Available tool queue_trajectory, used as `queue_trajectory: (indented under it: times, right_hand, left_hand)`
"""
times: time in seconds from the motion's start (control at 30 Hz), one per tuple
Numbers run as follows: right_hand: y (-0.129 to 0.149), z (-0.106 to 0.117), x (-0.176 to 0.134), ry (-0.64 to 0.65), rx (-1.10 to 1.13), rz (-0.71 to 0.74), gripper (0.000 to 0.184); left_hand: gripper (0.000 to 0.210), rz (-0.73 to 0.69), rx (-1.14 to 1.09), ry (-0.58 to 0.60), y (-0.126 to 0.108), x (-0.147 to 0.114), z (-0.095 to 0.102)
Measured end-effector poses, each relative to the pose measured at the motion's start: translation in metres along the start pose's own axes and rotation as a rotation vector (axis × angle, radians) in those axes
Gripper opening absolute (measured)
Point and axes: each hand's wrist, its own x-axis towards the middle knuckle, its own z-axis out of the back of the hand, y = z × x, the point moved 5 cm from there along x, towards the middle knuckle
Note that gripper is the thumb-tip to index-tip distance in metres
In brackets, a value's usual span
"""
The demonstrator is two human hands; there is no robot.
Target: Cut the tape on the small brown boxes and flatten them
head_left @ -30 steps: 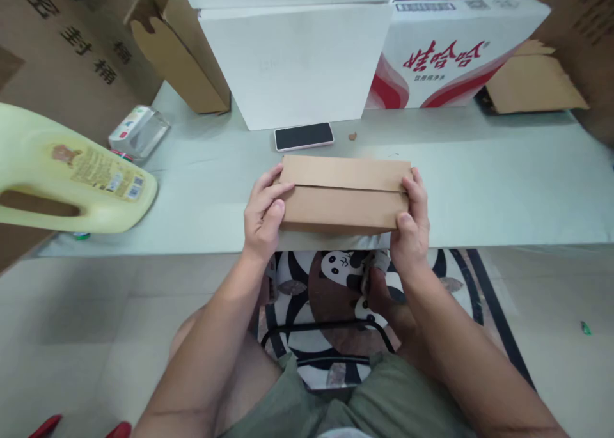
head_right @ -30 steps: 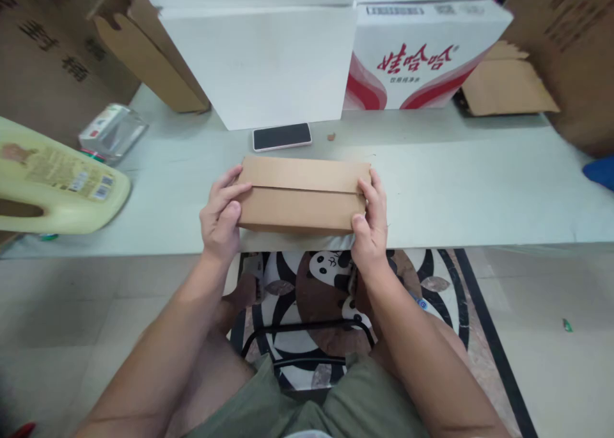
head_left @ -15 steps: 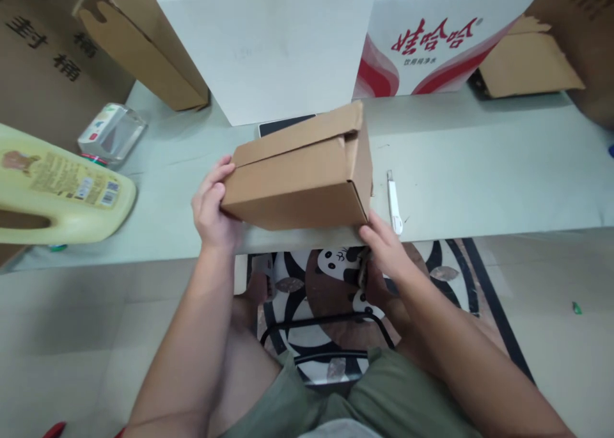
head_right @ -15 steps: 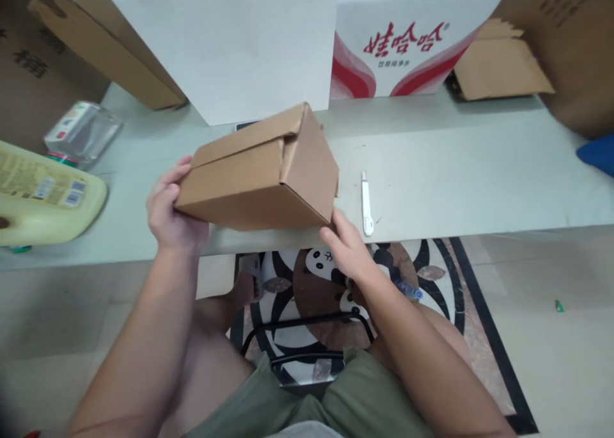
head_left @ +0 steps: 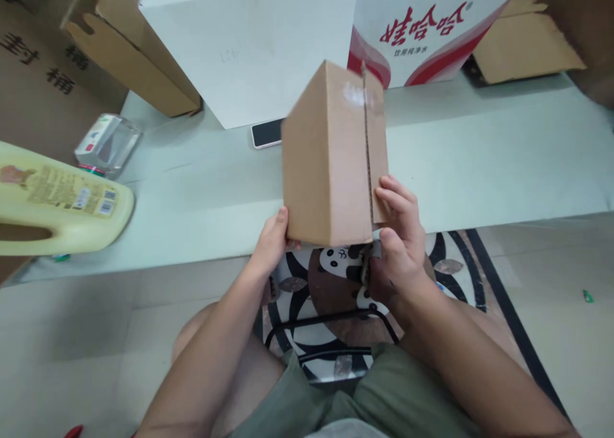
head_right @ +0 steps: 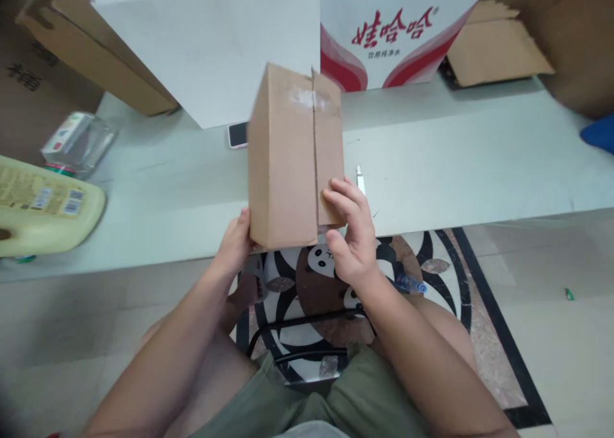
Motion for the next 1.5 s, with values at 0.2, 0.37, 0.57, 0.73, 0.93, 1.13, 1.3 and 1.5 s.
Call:
queue_trajectory:
  times: [0.2,0.37,0.57,0.73,0.93,1.13,1.3,1.5]
  right_hand:
    - [0.004,0.011,0.009,-0.144,0.04,0.076,0.028]
    - [0.015,-0.012,0.008,0.099,-0.004,0.184,0.038]
    - [0.008,-0.004,0.01,0.084,-0.085,0.091,0.038]
    - [-0.047,0.022,0.015,0.028,-0.539,-0.381,0.033]
    - [-0.074,0.023,0.016,0.227,-0.688,-0.526,0.05]
    - [-0.055,0.029,0.027,0.073,-0.124,-0.553,0.039]
    - [-0.002,0.036,0.039,-0.027,0.283,-0.259,0.031]
    - [0.048,0.034,0.027,-0.137,0.205,-0.08,0.019]
  left_hand:
    - [0.046,-0.203,0.515,-0.092,-0.012,-0.004,-0.004]
    - [0.057,-0.91,0.429,-0.294,-0.033,-0.02,0.004]
    - [0.048,-1.009,0.398,-0.258,-0.038,-0.015,-0.008]
    - [0.046,-0.994,0.363,-0.281,-0.035,-0.01,-0.01]
    - [0.046,-0.978,0.374,-0.287,-0.035,-0.013,-0.01]
    - [0.049,-0.988,0.364,-0.256,-0.036,-0.015,-0.016]
    - [0.046,-0.977,0.429,-0.276,-0.041,-0.021,-0.025]
    - [0.049,-0.965,0.49,-0.308,-0.047,-0.031,-0.042]
